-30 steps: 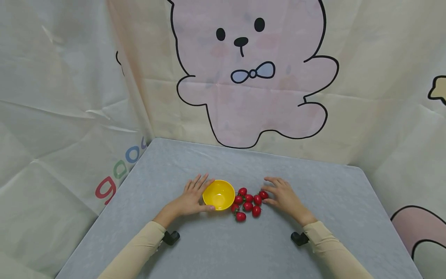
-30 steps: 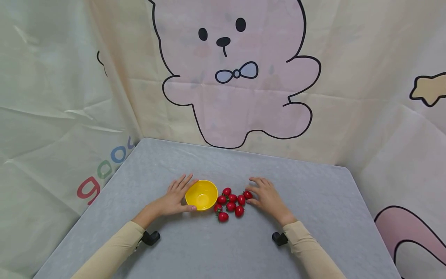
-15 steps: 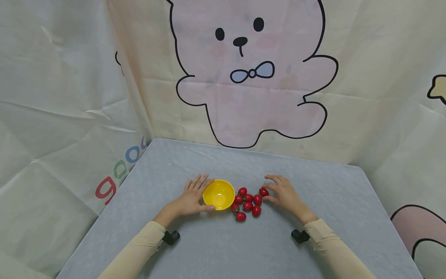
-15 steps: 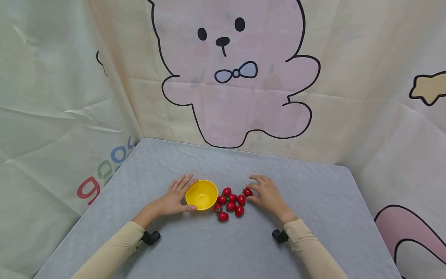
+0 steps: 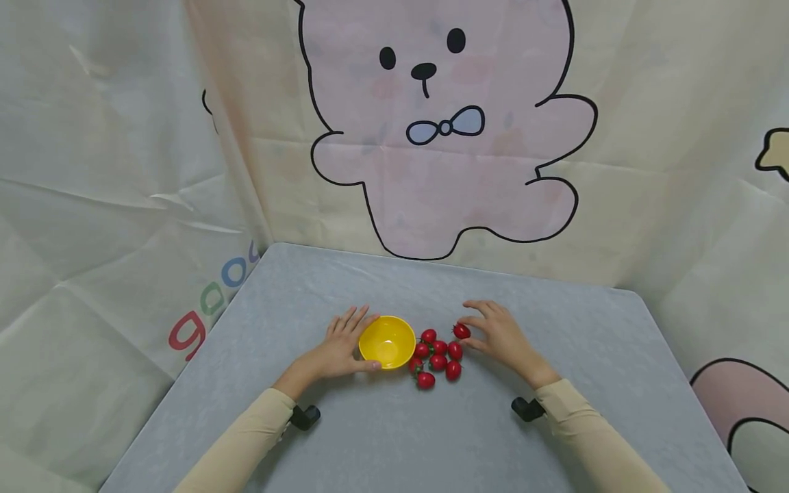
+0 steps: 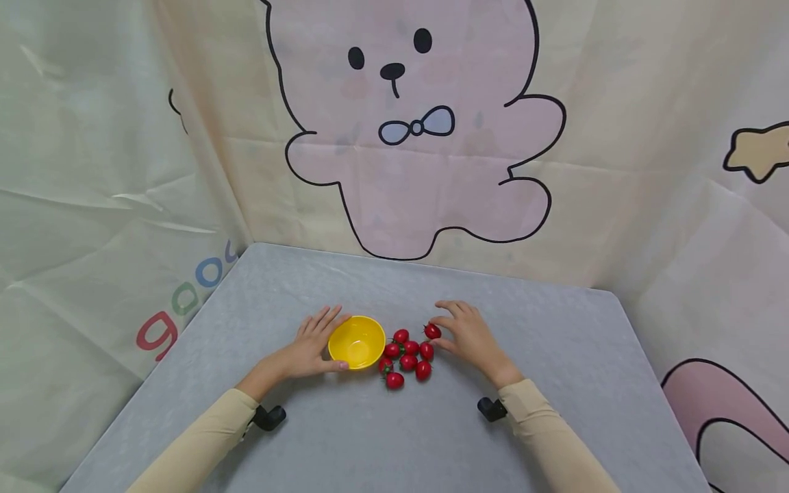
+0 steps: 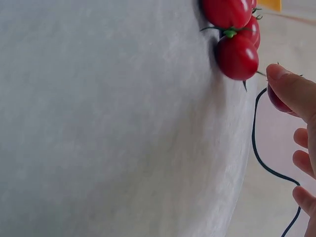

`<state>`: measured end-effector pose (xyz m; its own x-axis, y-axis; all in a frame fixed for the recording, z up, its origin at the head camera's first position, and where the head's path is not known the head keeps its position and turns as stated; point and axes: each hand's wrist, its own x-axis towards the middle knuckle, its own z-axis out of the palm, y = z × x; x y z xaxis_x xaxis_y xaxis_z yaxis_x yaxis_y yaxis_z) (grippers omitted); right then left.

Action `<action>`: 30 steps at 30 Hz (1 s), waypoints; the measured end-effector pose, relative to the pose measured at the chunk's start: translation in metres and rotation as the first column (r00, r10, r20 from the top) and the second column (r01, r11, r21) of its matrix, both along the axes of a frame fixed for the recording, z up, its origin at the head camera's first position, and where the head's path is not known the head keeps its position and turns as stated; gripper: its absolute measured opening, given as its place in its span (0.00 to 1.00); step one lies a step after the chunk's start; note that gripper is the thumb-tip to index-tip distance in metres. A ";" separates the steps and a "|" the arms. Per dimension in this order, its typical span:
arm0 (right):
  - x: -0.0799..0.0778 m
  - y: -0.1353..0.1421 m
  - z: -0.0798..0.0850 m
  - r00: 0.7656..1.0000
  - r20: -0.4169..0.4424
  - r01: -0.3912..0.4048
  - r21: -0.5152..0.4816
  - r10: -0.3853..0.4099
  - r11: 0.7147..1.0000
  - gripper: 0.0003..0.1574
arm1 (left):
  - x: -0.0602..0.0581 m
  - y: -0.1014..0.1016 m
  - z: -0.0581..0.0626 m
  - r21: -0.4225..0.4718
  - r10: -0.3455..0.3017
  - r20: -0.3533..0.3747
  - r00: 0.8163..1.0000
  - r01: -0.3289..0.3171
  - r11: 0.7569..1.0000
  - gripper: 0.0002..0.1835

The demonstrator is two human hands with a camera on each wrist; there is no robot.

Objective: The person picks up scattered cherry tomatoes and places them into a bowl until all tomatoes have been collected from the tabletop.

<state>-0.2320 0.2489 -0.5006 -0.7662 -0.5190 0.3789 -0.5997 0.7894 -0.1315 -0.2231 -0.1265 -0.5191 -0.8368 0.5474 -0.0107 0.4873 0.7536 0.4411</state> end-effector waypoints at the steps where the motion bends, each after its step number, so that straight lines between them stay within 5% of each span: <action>1: 0.000 -0.002 0.002 1.000 0.004 0.001 0.009 -0.002 1.000 0.24 | 0.000 0.000 0.000 -0.001 0.002 0.001 1.000 -0.002 1.000 0.55; 20: -0.006 -0.047 0.021 0.997 0.073 -0.033 0.055 0.029 0.998 0.25 | -0.002 0.000 -0.004 0.043 0.002 0.030 1.000 -0.004 0.999 0.57; 30: -0.009 -0.070 0.025 0.996 0.037 -0.084 0.025 0.083 0.996 0.24 | 0.000 0.001 -0.003 0.042 0.015 0.051 0.999 -0.017 0.999 0.56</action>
